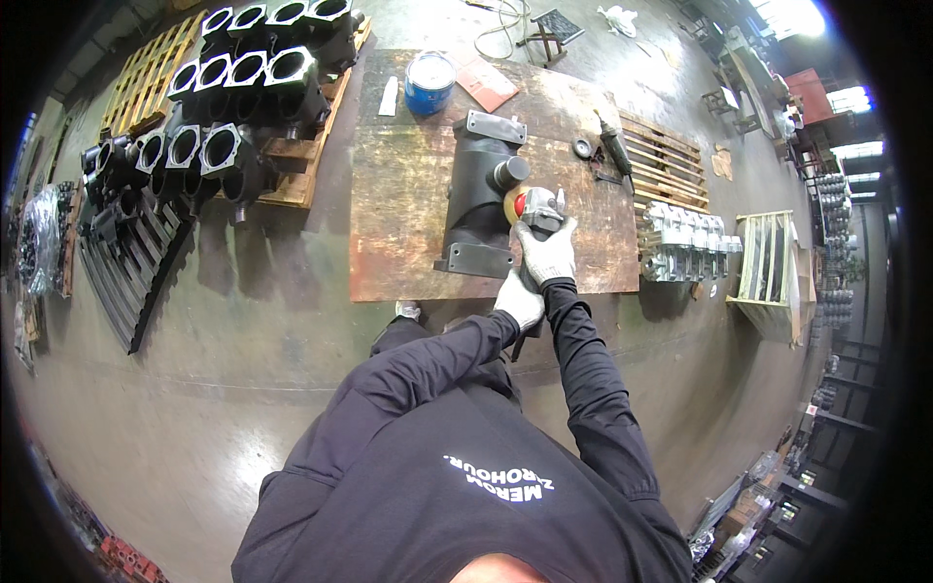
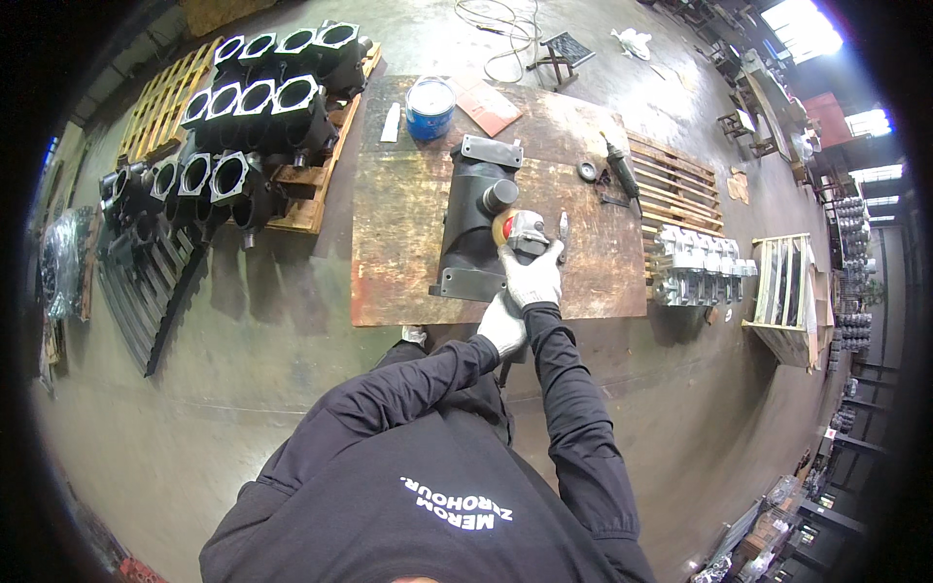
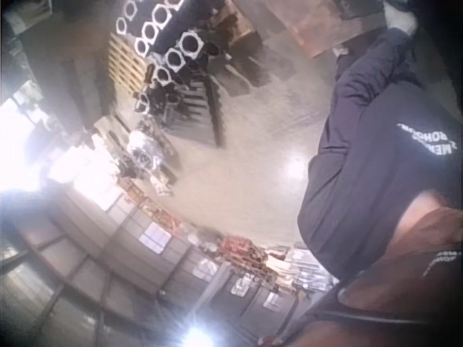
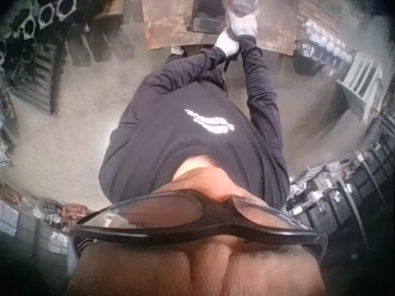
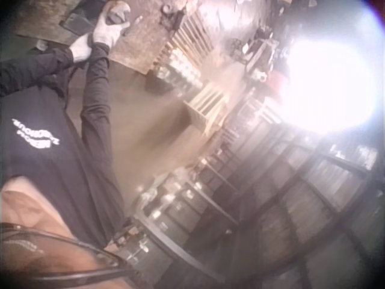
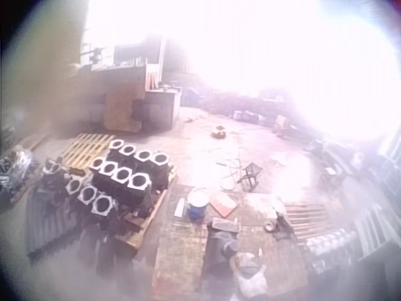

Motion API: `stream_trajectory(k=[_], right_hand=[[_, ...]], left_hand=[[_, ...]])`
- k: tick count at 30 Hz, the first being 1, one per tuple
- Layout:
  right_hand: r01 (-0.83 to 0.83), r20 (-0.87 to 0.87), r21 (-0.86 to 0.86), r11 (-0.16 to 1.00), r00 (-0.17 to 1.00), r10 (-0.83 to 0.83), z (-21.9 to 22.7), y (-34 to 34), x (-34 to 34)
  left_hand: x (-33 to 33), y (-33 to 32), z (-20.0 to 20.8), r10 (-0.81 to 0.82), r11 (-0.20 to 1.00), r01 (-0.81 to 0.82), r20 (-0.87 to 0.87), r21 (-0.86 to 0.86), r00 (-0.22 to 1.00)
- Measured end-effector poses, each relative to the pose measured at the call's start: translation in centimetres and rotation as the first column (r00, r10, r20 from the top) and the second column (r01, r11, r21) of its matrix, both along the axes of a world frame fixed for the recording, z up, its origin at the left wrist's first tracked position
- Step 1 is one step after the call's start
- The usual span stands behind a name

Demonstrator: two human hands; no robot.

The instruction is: The person uses an angle grinder to smooth the surface of a large metal part on a workbench. They reposition the part several times to reach different areas and continue grinding until the clip ends.

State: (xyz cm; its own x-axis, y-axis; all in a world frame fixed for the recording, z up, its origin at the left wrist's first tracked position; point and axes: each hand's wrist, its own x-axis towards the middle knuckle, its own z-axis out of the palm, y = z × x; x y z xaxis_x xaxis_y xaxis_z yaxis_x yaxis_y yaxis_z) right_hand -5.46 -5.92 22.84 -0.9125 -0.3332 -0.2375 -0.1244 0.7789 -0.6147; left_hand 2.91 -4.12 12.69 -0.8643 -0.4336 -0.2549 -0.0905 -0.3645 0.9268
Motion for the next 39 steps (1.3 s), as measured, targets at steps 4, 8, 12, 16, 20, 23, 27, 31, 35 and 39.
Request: stream_trajectory(k=[4, 8, 12, 16, 20, 23, 27, 31, 35, 39], right_hand=[[0.016, 0.005, 0.002, 1.000, 1.000, -0.016, 0.3, -0.3, 0.9], [0.029, 0.011, 0.031, 0.999, 1.000, -0.030, 0.9, -0.7, 1.3], [0.026, 0.019, 0.007, 1.000, 0.999, -0.027, 1.2, -1.2, 2.2], [0.041, 0.021, 0.006, 0.999, 0.999, -0.041, 1.1, -2.4, 4.0], [0.090, 0.013, 0.025, 0.996, 0.996, -0.090, 1.2, -4.7, 6.0], [0.134, 0.025, 0.070, 0.989, 0.990, -0.136, 1.6, -7.3, 7.0], [0.162, -0.022, 0.048, 0.986, 0.987, -0.161, 1.9, -10.8, 7.3], [0.162, 0.018, -0.011, 0.987, 0.987, -0.162, 1.6, -13.1, 6.2], [0.185, -0.063, -0.048, 0.982, 0.980, -0.188, 0.5, -15.0, 5.0], [0.183, -0.048, -0.106, 0.977, 0.981, -0.189, 0.3, -15.9, 4.0]], left_hand=[[1.6, -0.8, 2.2, -0.015, 0.999, 0.013, 0.073, 0.039, 0.997], [1.8, -0.9, 2.5, 0.039, 0.993, -0.039, 0.003, 0.115, 0.999], [2.3, -1.5, 1.3, -0.021, 0.995, 0.019, 0.021, 0.093, 1.000], [3.9, -2.3, -0.2, -0.007, 0.998, 0.002, 0.065, 0.068, 0.998], [5.8, -4.0, -2.1, -0.071, 0.992, 0.082, 0.111, -0.097, 0.991], [6.5, -6.3, -3.2, -0.057, 0.998, 0.060, 0.095, -0.025, 0.994], [6.3, -10.2, -3.2, -0.153, 0.971, 0.171, 0.117, -0.166, 0.981], [5.9, -13.6, -1.7, -0.100, 0.991, 0.106, 0.075, -0.077, 0.992], [4.9, -16.2, -0.1, -0.099, 0.989, 0.107, 0.077, -0.105, 0.992], [4.2, -18.3, 1.9, -0.152, 0.981, 0.166, 0.133, -0.100, 0.979]])
